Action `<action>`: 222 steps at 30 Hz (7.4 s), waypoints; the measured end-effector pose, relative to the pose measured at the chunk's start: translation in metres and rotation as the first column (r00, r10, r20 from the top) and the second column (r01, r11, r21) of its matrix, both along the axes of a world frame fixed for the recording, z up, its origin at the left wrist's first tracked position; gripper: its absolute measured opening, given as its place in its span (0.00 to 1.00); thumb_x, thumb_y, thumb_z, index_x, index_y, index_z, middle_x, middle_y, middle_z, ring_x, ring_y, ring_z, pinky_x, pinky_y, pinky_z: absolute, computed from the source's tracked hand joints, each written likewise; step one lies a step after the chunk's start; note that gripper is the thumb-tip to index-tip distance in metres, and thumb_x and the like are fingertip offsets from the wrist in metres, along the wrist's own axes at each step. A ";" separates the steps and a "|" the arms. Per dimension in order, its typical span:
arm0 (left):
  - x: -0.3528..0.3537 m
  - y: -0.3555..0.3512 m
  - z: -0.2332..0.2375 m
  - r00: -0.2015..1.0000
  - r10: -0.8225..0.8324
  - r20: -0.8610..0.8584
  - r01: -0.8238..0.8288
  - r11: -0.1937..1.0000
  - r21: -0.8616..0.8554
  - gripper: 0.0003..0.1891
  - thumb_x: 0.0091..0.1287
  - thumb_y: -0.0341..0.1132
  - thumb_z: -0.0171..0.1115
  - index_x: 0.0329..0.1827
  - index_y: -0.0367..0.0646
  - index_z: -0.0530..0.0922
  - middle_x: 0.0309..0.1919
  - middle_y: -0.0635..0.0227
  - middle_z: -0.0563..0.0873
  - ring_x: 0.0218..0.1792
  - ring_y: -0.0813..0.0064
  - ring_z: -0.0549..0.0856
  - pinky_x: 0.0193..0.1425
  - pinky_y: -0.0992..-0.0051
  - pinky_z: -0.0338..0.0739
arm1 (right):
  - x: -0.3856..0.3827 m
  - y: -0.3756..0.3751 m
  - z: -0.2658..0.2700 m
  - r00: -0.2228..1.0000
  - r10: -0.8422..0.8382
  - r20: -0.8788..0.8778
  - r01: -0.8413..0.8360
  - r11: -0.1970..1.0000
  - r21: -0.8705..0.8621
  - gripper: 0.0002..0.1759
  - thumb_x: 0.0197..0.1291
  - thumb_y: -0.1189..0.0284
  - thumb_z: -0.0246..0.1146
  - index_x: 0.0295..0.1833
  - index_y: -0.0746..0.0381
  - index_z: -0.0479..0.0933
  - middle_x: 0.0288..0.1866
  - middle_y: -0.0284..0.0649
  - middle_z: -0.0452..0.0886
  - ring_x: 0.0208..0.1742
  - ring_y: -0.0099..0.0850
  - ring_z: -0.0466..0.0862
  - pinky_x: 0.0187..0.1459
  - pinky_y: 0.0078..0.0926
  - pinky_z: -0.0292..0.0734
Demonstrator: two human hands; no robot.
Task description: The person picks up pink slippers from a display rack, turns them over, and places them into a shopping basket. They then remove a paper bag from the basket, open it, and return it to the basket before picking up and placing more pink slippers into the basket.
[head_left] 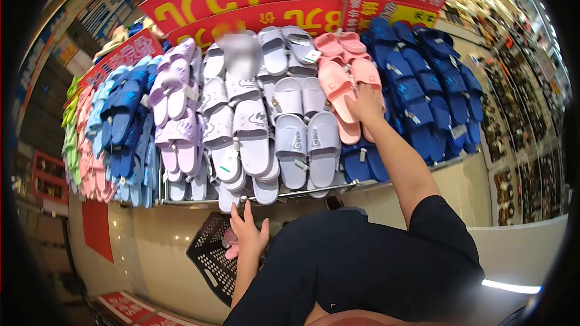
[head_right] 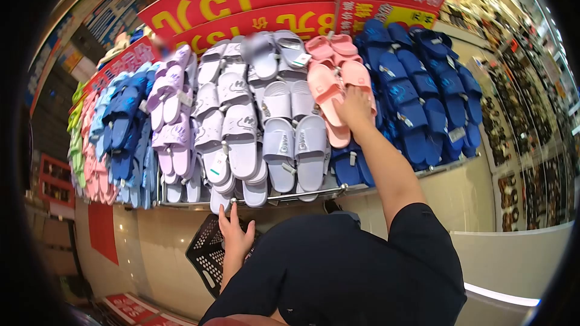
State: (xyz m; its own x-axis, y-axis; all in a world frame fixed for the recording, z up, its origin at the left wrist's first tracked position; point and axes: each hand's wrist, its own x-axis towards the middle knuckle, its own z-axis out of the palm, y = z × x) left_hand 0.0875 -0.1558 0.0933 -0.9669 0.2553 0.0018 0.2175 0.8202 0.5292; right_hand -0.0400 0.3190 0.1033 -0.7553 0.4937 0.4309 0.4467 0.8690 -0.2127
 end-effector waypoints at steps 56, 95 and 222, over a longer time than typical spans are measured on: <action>-0.029 0.084 0.103 0.958 0.010 0.288 -0.235 0.604 0.761 0.19 0.66 0.26 0.69 0.57 0.38 0.72 0.31 0.78 0.74 0.29 0.90 0.71 0.35 0.87 0.67 | 0.096 -0.202 0.052 0.677 0.147 -0.721 -0.467 -0.671 -0.576 0.26 0.77 0.69 0.54 0.77 0.60 0.63 0.72 0.43 0.71 0.69 0.33 0.75 0.66 0.28 0.76; 0.012 0.062 0.119 0.998 0.012 -0.068 0.041 0.698 0.715 0.27 0.66 0.24 0.64 0.69 0.28 0.70 0.49 0.56 0.82 0.50 0.63 0.82 0.59 0.66 0.75 | 0.102 -0.198 0.033 0.770 0.274 -0.576 -0.076 -0.857 -0.509 0.41 0.69 0.53 0.62 0.78 0.65 0.59 0.73 0.50 0.71 0.68 0.40 0.78 0.68 0.38 0.76; 0.113 -0.110 -0.167 0.699 0.479 0.530 -0.578 0.816 0.026 0.16 0.74 0.33 0.57 0.56 0.27 0.80 0.46 0.50 0.88 0.48 0.61 0.88 0.53 0.68 0.80 | -0.109 0.073 0.055 0.986 0.143 0.084 -0.144 0.989 0.009 0.37 0.59 0.47 0.66 0.73 0.46 0.71 0.79 0.55 0.60 0.77 0.57 0.62 0.70 0.73 0.58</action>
State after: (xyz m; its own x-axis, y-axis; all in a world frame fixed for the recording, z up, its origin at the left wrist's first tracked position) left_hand 0.2003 -0.2658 -0.0740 -0.8246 -0.2554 -0.5048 -0.5443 0.6013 0.5850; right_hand -0.1490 0.3922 0.1587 -0.8515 0.3712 0.3704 0.3324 0.9284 -0.1661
